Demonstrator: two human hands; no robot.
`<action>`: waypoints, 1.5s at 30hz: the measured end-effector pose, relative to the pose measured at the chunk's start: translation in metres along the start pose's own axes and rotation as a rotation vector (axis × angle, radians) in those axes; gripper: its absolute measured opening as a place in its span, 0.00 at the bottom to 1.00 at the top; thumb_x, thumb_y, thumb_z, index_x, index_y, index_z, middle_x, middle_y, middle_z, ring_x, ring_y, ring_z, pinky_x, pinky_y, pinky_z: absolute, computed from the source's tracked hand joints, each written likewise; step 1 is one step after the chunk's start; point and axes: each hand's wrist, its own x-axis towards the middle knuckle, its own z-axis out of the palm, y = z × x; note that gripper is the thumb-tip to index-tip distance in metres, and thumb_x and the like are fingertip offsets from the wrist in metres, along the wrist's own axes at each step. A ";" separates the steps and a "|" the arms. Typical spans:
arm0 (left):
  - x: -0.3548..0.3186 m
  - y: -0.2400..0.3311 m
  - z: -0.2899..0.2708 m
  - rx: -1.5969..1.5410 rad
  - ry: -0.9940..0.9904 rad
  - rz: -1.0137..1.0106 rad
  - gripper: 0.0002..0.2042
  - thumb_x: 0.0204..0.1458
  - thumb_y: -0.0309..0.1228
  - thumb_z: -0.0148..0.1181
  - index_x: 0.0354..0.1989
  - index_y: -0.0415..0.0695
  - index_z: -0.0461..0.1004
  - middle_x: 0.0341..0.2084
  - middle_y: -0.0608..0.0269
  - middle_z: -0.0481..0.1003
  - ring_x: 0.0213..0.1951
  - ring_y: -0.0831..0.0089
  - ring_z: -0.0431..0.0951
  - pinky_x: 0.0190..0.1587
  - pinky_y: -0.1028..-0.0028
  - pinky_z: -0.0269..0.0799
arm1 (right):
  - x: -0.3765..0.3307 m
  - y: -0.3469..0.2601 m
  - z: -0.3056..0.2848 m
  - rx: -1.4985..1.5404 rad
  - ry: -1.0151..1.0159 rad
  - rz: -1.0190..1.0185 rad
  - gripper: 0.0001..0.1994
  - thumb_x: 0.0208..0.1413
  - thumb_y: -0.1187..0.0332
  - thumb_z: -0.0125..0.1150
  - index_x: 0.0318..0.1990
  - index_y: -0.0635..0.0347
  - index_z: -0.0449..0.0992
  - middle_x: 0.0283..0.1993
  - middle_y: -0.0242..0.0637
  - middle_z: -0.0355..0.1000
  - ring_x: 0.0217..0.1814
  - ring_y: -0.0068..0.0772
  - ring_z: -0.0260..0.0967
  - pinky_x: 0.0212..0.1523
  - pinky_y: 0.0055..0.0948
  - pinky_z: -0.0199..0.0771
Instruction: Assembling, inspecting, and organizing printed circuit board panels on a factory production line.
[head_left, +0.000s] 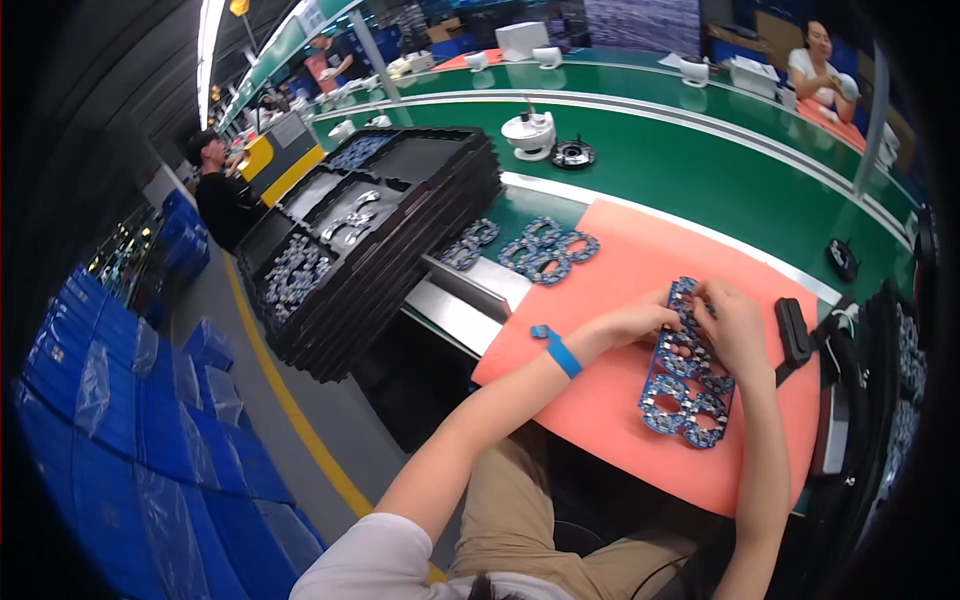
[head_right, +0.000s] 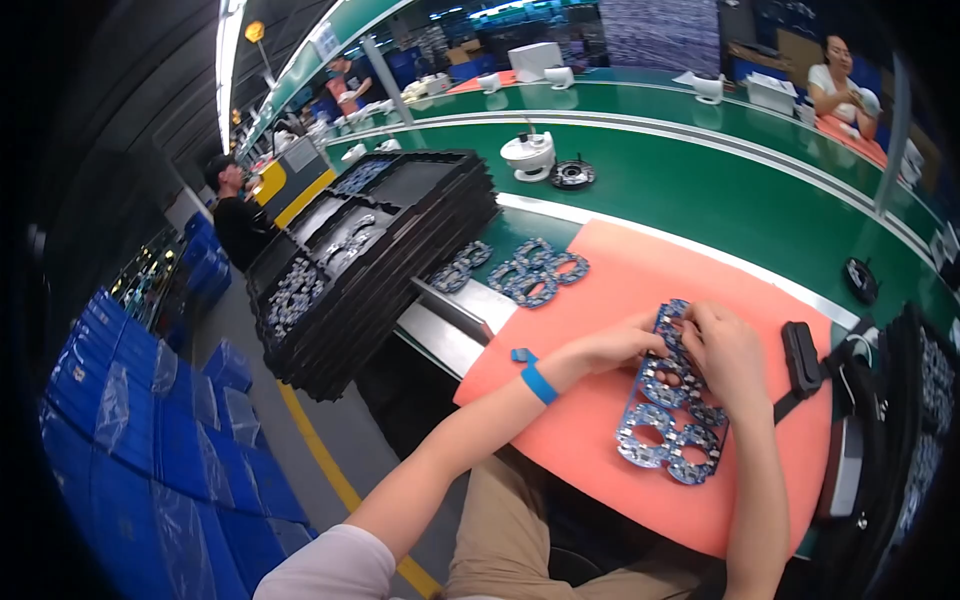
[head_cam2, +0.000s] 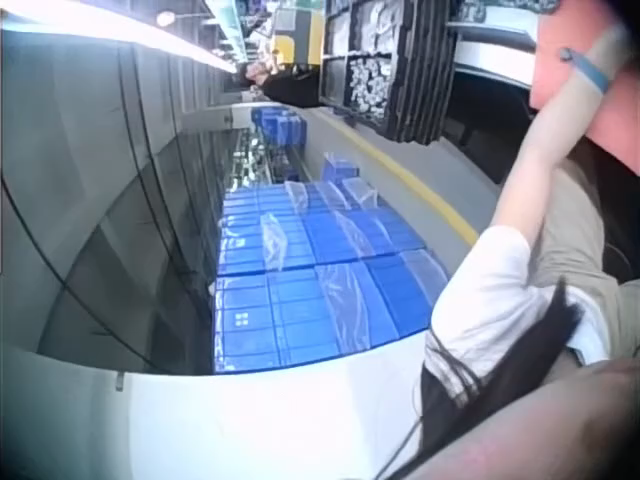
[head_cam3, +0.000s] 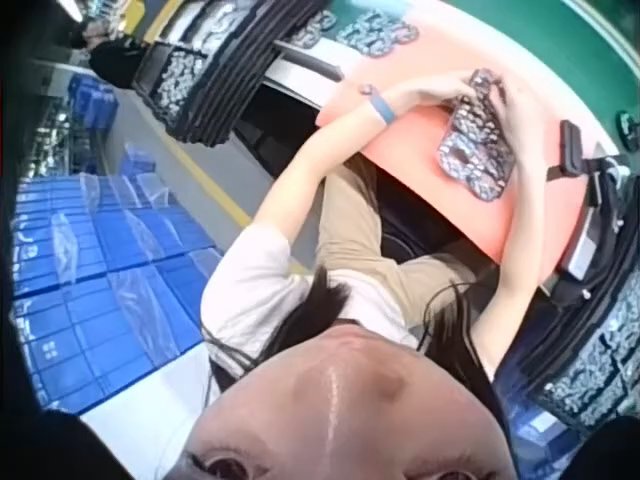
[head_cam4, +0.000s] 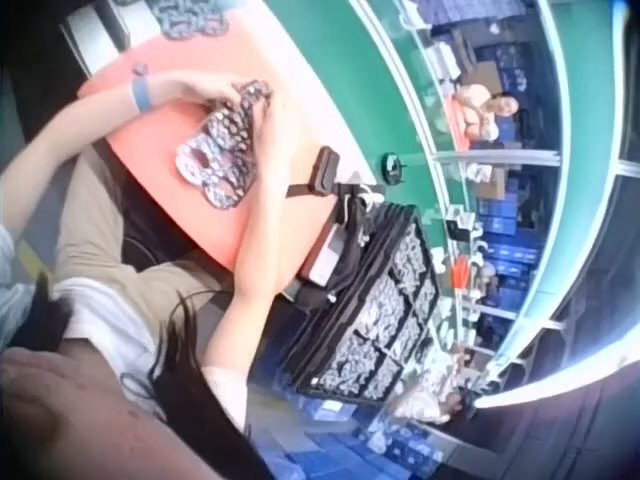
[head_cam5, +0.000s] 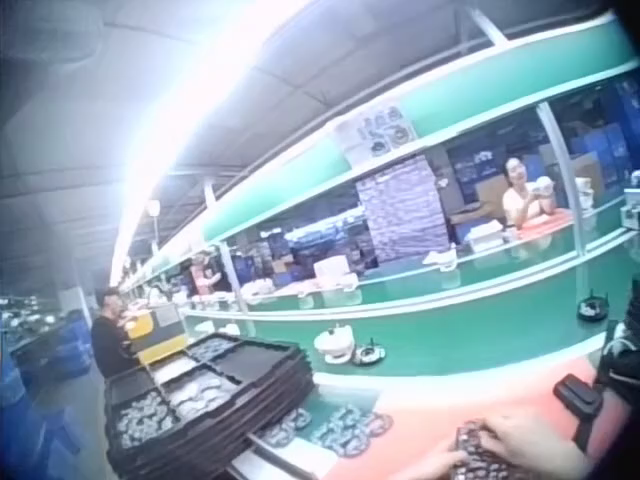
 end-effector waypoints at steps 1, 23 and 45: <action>-0.001 0.001 0.002 -0.012 0.001 -0.005 0.25 0.46 0.17 0.44 0.56 0.42 0.53 0.38 0.54 0.70 0.31 0.64 0.78 0.35 0.71 0.77 | -0.002 0.004 0.001 -0.007 0.005 -0.066 0.04 0.49 0.72 0.53 0.31 0.63 0.69 0.32 0.44 0.69 0.35 0.44 0.68 0.34 0.37 0.67; -0.003 0.010 0.002 -0.016 0.099 0.122 0.21 0.51 0.16 0.39 0.55 0.41 0.51 0.38 0.44 0.70 0.38 0.57 0.77 0.41 0.67 0.76 | 0.001 0.024 0.024 -0.074 0.328 -0.163 0.06 0.46 0.69 0.58 0.32 0.57 0.77 0.28 0.35 0.72 0.31 0.35 0.69 0.32 0.32 0.70; -0.007 0.013 0.007 0.100 0.041 -0.011 0.21 0.52 0.20 0.46 0.55 0.44 0.53 0.39 0.54 0.72 0.41 0.67 0.75 0.43 0.71 0.72 | 0.003 0.031 0.012 0.249 0.169 0.116 0.07 0.46 0.73 0.58 0.32 0.63 0.69 0.37 0.38 0.69 0.37 0.37 0.69 0.37 0.30 0.72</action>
